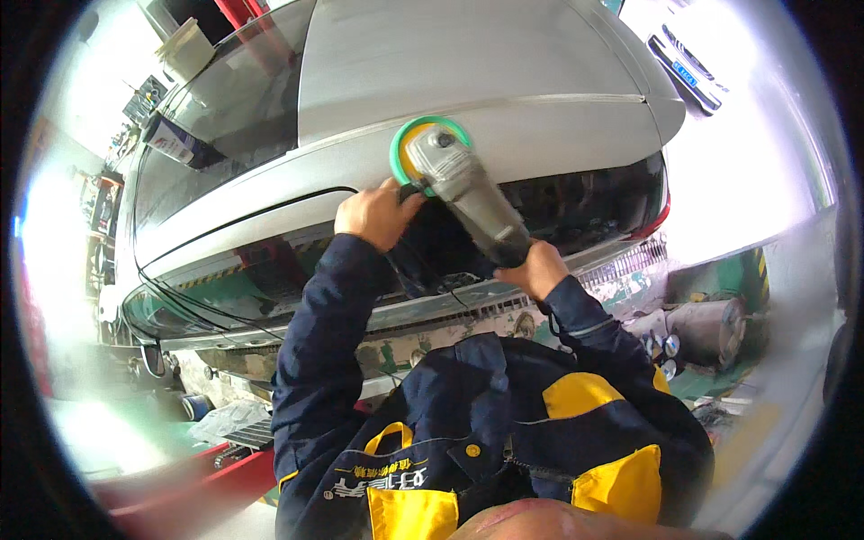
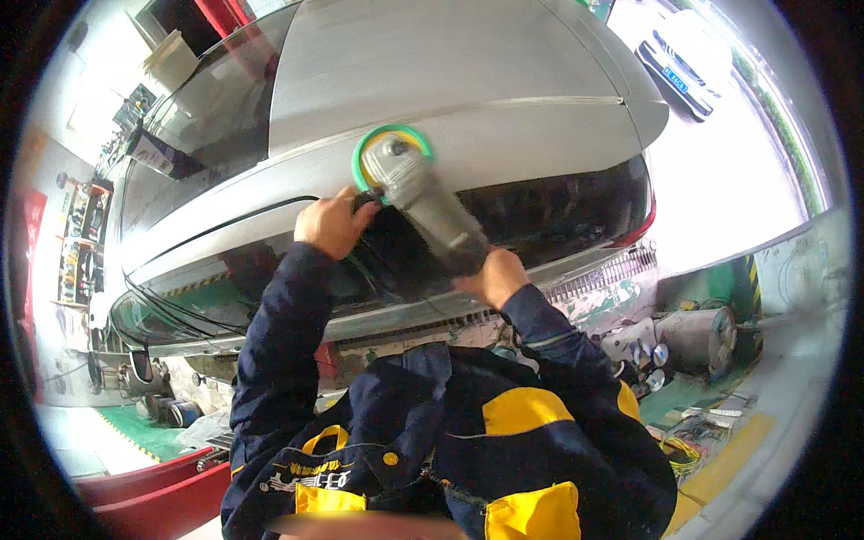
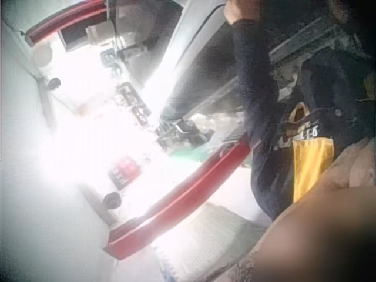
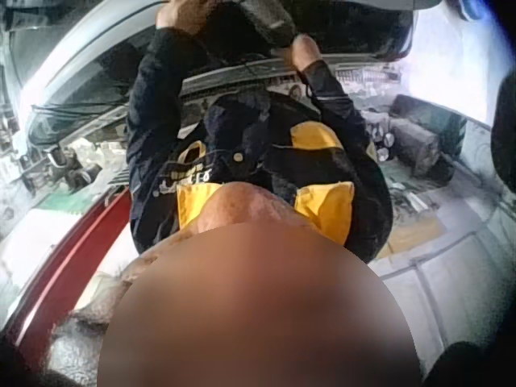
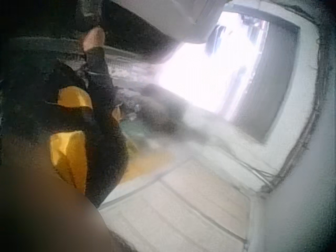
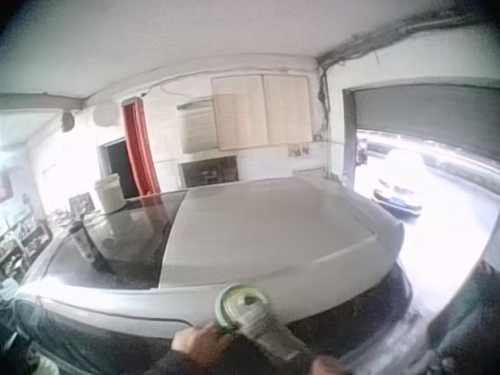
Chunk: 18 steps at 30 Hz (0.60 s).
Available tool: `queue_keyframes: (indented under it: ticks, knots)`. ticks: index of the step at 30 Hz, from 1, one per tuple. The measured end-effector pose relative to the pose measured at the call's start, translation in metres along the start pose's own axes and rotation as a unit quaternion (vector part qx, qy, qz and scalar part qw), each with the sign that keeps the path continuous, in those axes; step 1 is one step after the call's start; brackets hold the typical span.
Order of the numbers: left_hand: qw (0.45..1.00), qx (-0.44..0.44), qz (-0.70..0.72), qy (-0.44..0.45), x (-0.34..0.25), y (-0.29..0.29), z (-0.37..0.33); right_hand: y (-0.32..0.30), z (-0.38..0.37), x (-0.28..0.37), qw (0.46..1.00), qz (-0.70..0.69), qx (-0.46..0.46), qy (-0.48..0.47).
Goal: The person uses a rotary polisher with a green pad to buff the rear trunk lid of a silver car. They apply polish from a bottle, spread it with a cloth, and continue polishing the surface in overlapping passes.
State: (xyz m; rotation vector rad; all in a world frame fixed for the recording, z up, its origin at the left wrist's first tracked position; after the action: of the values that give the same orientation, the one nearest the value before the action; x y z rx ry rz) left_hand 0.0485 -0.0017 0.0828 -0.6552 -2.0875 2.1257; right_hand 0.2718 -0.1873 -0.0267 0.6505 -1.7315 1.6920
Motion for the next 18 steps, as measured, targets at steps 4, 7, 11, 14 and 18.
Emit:
queue_keyframes:
  ticks: [4, 7, 11, 14, 18]
  knots:
    - [0.998, 0.000, -0.015, -0.065, 0.059, -0.012, 0.027, 0.012, -0.019, 0.056, 0.993, 0.053, 0.077, -0.075]
    - [0.994, 0.015, -0.066, -0.087, 0.078, -0.021, 0.024, 0.026, -0.019, 0.077, 0.991, 0.036, 0.113, -0.069]
    - [0.998, 0.008, -0.062, -0.031, 0.045, -0.035, -0.005, -0.002, -0.002, 0.092, 0.985, -0.124, 0.036, -0.116]
    - [0.997, 0.036, -0.072, 0.017, -0.006, -0.026, -0.024, -0.028, 0.014, 0.081, 0.988, -0.127, 0.026, -0.084]
    - [0.996, 0.067, -0.042, 0.048, -0.041, -0.013, -0.034, -0.042, 0.032, 0.057, 0.989, -0.139, 0.032, 0.039]
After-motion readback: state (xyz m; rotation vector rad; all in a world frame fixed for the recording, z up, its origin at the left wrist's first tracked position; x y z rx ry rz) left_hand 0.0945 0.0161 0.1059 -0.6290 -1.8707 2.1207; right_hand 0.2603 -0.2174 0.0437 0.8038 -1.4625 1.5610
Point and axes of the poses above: each hand's wrist, its own z-axis away from the middle knuckle, its own y-axis out of the palm, x = y × z, the point moved 10 cm from there along -z, towards the middle knuckle, and after that the axes turned 14 degrees about -y, right-handed, at the moved point
